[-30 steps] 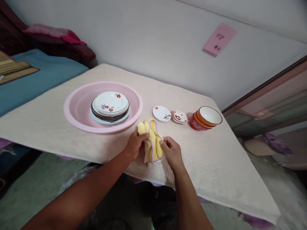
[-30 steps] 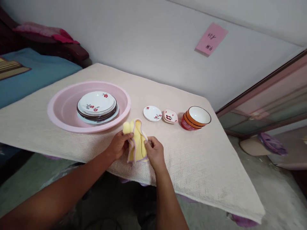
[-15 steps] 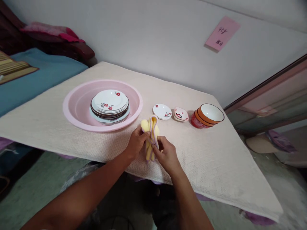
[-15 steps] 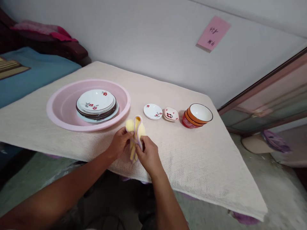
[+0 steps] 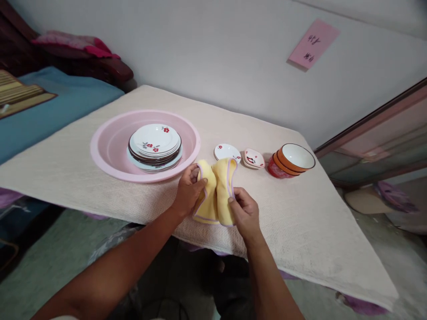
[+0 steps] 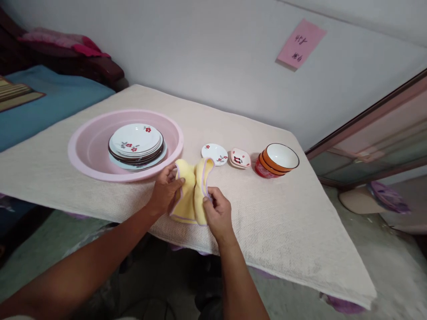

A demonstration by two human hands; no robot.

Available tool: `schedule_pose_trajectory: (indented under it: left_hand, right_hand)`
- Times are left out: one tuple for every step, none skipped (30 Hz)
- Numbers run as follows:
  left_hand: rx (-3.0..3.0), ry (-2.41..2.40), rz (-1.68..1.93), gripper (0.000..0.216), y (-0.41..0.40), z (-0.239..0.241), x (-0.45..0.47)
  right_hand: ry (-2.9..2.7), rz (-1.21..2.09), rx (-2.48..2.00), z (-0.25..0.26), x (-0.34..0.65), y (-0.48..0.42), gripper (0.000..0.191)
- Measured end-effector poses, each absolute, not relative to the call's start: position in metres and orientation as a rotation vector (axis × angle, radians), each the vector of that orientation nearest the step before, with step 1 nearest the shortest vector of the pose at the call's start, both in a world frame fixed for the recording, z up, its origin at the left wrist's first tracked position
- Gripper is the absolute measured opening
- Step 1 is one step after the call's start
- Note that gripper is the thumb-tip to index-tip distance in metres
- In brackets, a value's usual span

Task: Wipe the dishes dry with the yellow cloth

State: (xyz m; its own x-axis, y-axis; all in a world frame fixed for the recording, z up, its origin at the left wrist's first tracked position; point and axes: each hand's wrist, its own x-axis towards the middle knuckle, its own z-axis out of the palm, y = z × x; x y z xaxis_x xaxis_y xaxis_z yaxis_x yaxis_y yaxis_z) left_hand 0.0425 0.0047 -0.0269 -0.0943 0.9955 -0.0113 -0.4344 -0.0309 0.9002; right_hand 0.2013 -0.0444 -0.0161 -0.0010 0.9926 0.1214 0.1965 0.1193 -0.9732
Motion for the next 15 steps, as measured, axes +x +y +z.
schedule_pose_trajectory:
  left_hand:
    - [0.831,0.926,1.457,0.048,0.005,-0.026,0.042]
    - [0.823,0.917,1.429,0.044,0.005,-0.024,0.042]
    - [0.806,0.898,1.384,0.039,0.004,-0.023,0.041]
    - [0.782,0.868,1.326,0.033,0.003,-0.022,0.041]
    - [0.757,0.832,1.260,0.027,0.002,-0.021,0.040]
    - [0.736,0.799,1.198,0.023,0.001,-0.020,0.040]
    - [0.726,0.780,1.154,0.020,0.000,-0.019,0.039]
    - [0.726,0.778,1.130,0.018,-0.001,-0.019,0.039]
    - [0.735,0.789,1.120,0.017,-0.001,-0.019,0.039]
    - [0.749,0.803,1.116,0.017,-0.001,-0.019,0.039]
    - [0.763,0.814,1.116,0.017,-0.002,-0.020,0.039]
    - [0.778,0.819,1.115,0.017,-0.001,-0.020,0.038]
    - [0.793,0.823,1.114,0.018,-0.001,-0.021,0.038]
    - [0.810,0.834,1.111,0.017,0.000,-0.021,0.037]
    - [0.839,0.864,1.113,0.016,0.000,-0.022,0.036]
  right_hand:
    - [-1.421,1.009,-1.263,-0.017,0.201,-0.045,0.012]
    - [-1.430,1.007,-1.266,-0.017,0.200,-0.044,0.011]
    - [-1.423,1.011,-1.271,-0.019,0.199,-0.044,0.011]
    - [-1.407,1.027,-1.277,-0.020,0.199,-0.043,0.010]
    - [-1.392,1.049,-1.284,-0.021,0.198,-0.041,0.010]
    - [-1.388,1.067,-1.293,-0.023,0.197,-0.040,0.009]
    - [-1.398,1.074,-1.302,-0.025,0.196,-0.039,0.010]
    - [-1.425,1.067,-1.312,-0.026,0.194,-0.038,0.011]
    - [-1.458,1.043,-1.326,-0.028,0.191,-0.037,0.014]
    - [-1.487,1.006,-1.343,-0.029,0.189,-0.036,0.016]
    - [-1.504,0.968,-1.364,-0.030,0.188,-0.036,0.018]
    - [-1.510,0.939,-1.384,-0.030,0.186,-0.036,0.018]
    - [-1.503,0.919,-1.403,-0.030,0.186,-0.036,0.017]
    - [-1.487,0.906,-1.417,-0.029,0.186,-0.036,0.015]
    - [-1.471,0.904,-1.422,-0.028,0.187,-0.037,0.013]
